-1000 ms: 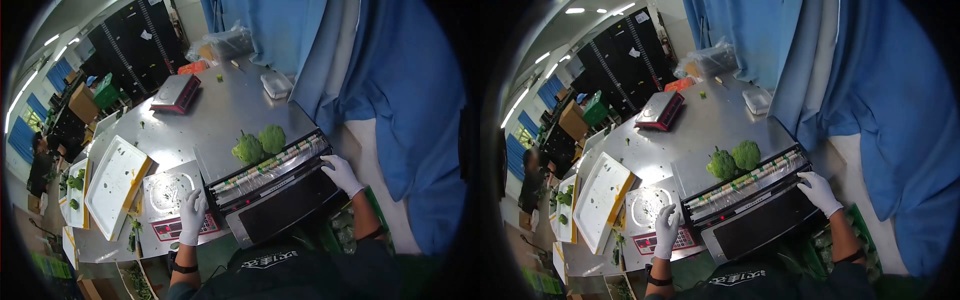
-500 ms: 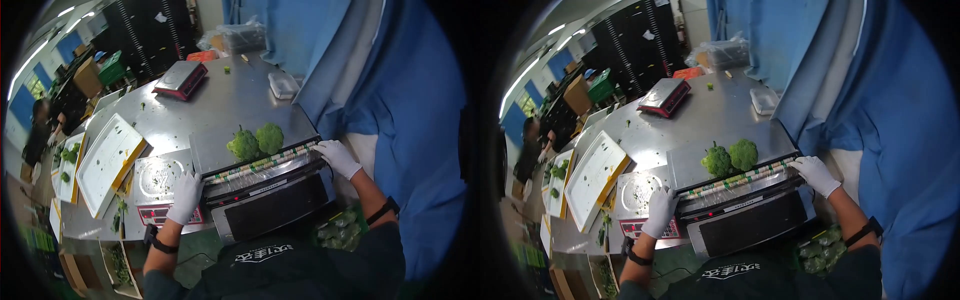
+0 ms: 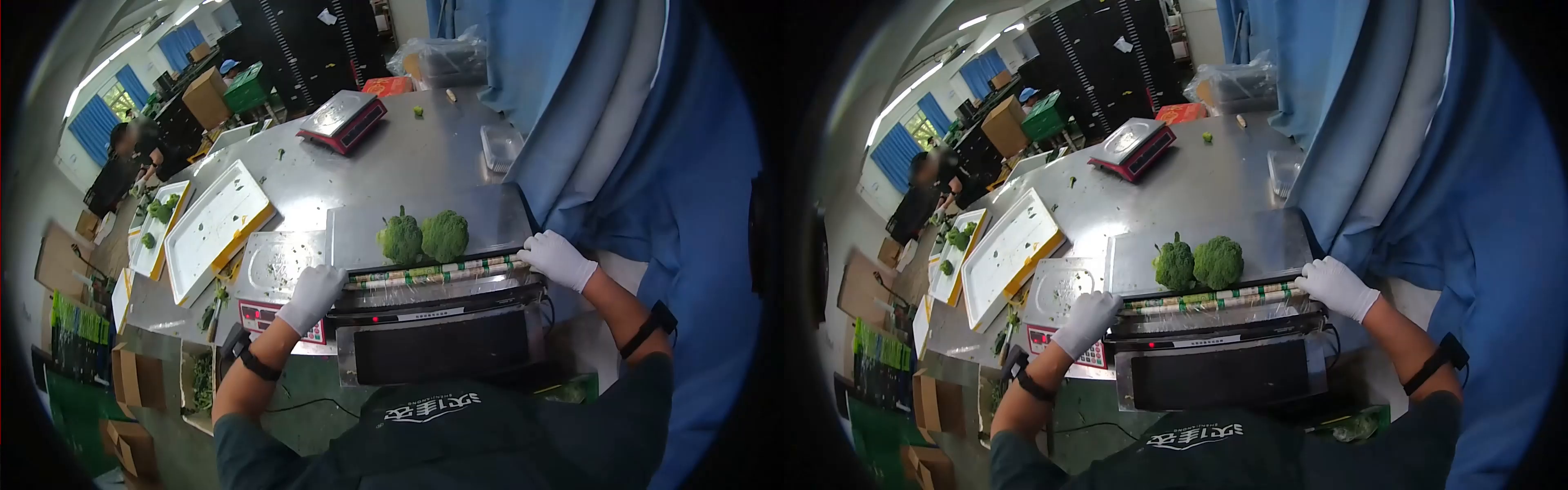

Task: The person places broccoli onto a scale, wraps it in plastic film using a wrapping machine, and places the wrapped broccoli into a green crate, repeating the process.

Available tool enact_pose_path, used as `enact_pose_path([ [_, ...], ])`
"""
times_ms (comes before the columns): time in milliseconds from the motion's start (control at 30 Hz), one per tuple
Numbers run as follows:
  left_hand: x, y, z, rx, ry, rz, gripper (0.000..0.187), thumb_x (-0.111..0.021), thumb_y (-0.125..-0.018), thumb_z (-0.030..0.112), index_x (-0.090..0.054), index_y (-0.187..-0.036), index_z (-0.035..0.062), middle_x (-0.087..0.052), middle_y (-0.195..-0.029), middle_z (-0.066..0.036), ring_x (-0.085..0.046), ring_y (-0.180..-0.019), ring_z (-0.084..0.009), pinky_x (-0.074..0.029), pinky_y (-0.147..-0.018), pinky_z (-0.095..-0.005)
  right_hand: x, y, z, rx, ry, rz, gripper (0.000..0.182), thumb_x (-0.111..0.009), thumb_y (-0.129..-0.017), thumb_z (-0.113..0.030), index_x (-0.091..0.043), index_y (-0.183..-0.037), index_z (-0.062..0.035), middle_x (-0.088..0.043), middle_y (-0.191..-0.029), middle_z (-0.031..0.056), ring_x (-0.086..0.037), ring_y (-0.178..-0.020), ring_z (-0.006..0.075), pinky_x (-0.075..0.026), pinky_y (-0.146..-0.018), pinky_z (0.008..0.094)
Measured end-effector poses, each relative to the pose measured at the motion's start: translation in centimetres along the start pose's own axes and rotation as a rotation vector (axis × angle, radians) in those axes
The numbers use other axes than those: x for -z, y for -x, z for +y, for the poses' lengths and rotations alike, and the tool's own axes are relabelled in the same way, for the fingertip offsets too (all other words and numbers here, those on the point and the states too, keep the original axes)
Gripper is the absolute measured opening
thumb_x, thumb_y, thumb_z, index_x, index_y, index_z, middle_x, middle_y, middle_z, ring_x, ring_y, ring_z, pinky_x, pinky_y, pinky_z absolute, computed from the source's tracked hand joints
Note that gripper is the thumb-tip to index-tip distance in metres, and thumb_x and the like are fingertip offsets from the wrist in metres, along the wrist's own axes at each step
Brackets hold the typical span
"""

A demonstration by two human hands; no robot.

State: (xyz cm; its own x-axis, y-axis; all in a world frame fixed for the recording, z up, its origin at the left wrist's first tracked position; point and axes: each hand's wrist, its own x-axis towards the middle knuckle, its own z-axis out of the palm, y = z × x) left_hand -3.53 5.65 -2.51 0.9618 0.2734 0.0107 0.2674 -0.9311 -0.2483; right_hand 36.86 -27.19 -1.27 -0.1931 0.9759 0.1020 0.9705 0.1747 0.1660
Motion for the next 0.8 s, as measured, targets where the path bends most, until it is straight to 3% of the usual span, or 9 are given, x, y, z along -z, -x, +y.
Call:
enact_pose_path([
  [233, -0.5, -1.8, 1.1, -0.135, 0.002, -0.109, 0.026, -0.070, -0.091, 0.035, -0.063, -0.091, 0.0105, -0.071, -0.079, -0.009, -0.073, -0.077, -0.0294, -0.058, -0.067, -0.0433, -2.4, -2.2, -2.0, 0.131, -0.112, 0.223, 0.005, -0.064, -0.085, -0.018, -0.066, -0.088, -0.0155, -0.056, -0.082, 0.0059, -0.063, -0.076, 0.0255, -0.052, -0.068, 0.0398],
  [300, -1.0, -1.9, 1.1, -0.189, -0.032, -0.102, 0.024, -0.066, -0.094, 0.035, -0.064, -0.091, 0.0114, -0.071, -0.078, -0.009, -0.073, -0.077, -0.0294, -0.058, -0.067, -0.0434, -2.0, -2.6, -2.5, 0.104, -0.164, 0.260, 0.005, -0.067, -0.085, -0.018, -0.066, -0.086, -0.0140, -0.056, -0.081, 0.0065, -0.065, -0.076, 0.0258, -0.053, -0.067, 0.0401],
  [400, 0.1, -1.6, 1.3, -0.171, 0.054, -0.118, 0.026, -0.061, -0.097, 0.036, -0.064, -0.089, 0.0116, -0.070, -0.079, -0.010, -0.073, -0.078, -0.0305, -0.057, -0.067, -0.0443, -2.4, -2.2, -3.2, -0.133, -0.438, 0.415, 0.011, -0.073, -0.088, -0.016, -0.065, -0.087, -0.0092, -0.058, -0.081, 0.0085, -0.064, -0.068, 0.0297, -0.052, -0.060, 0.0407],
  [500, 0.1, 0.0, 2.8, 0.004, 0.266, 0.050, 0.023, -0.062, -0.098, 0.026, -0.063, -0.084, 0.0077, -0.068, -0.075, -0.011, -0.071, -0.076, -0.0337, -0.057, -0.067, -0.0425, -1.8, -1.8, -4.7, -0.279, -0.597, 0.550, 0.010, -0.074, -0.087, -0.010, -0.065, -0.087, -0.0077, -0.061, -0.085, 0.0097, -0.065, -0.070, 0.0310, -0.053, -0.062, 0.0399],
  [533, -0.1, 0.5, 3.4, 0.129, 0.451, 0.139, 0.019, -0.061, -0.099, 0.020, -0.064, -0.086, 0.0054, -0.067, -0.075, -0.012, -0.070, -0.075, -0.0316, -0.056, -0.067, -0.0401, -1.5, -1.4, -5.1, -0.338, -0.725, 0.525, 0.011, -0.073, -0.086, -0.001, -0.063, -0.089, -0.0045, -0.062, -0.086, 0.0102, -0.067, -0.070, 0.0262, -0.053, -0.062, 0.0361],
  [600, -0.7, 1.5, 4.6, 0.364, 0.979, 0.341, 0.019, -0.053, -0.103, 0.005, -0.066, -0.092, -0.0018, -0.070, -0.081, -0.014, -0.070, -0.076, -0.0221, -0.055, -0.072, -0.0323, 0.1, -1.1, -5.4, -0.398, -0.863, 0.582, 0.010, -0.071, -0.088, 0.003, -0.063, -0.089, -0.0034, -0.062, -0.084, 0.0092, -0.067, -0.070, 0.0222, -0.053, -0.061, 0.0339],
  [700, 2.7, 1.5, 5.7, 0.607, 1.591, 0.718, 0.025, -0.053, -0.107, 0.013, -0.065, -0.092, -0.0037, -0.074, -0.096, -0.012, -0.069, -0.086, -0.0166, -0.054, -0.083, -0.0303, 3.1, -1.9, -4.8, -0.517, -1.298, 0.793, 0.009, -0.062, -0.097, 0.006, -0.061, -0.094, -0.0018, -0.061, -0.085, 0.0051, -0.065, -0.075, 0.0119, -0.055, -0.071, 0.0301],
  [733, 5.8, 0.6, 5.7, 0.505, 1.741, 0.811, 0.026, -0.053, -0.107, 0.014, -0.069, -0.100, -0.0048, -0.075, -0.106, -0.016, -0.071, -0.097, -0.0204, -0.054, -0.091, -0.0314, 3.8, -2.7, -4.2, -0.554, -1.290, 0.874, 0.005, -0.061, -0.099, 0.003, -0.060, -0.096, -0.0009, -0.063, -0.087, 0.0065, -0.066, -0.078, 0.0128, -0.056, -0.076, 0.0304],
  [800, 6.6, -3.3, 3.5, 0.526, 1.696, 0.870, 0.027, -0.052, -0.107, 0.014, -0.070, -0.103, -0.0045, -0.075, -0.108, -0.016, -0.071, -0.100, -0.0214, -0.054, -0.093, -0.0326, 5.4, -6.4, -3.1, -0.671, -1.364, 0.992, 0.004, -0.059, -0.102, -0.003, -0.060, -0.101, 0.0007, -0.067, -0.092, 0.0096, -0.069, -0.084, 0.0153, -0.057, -0.084, 0.0314],
])
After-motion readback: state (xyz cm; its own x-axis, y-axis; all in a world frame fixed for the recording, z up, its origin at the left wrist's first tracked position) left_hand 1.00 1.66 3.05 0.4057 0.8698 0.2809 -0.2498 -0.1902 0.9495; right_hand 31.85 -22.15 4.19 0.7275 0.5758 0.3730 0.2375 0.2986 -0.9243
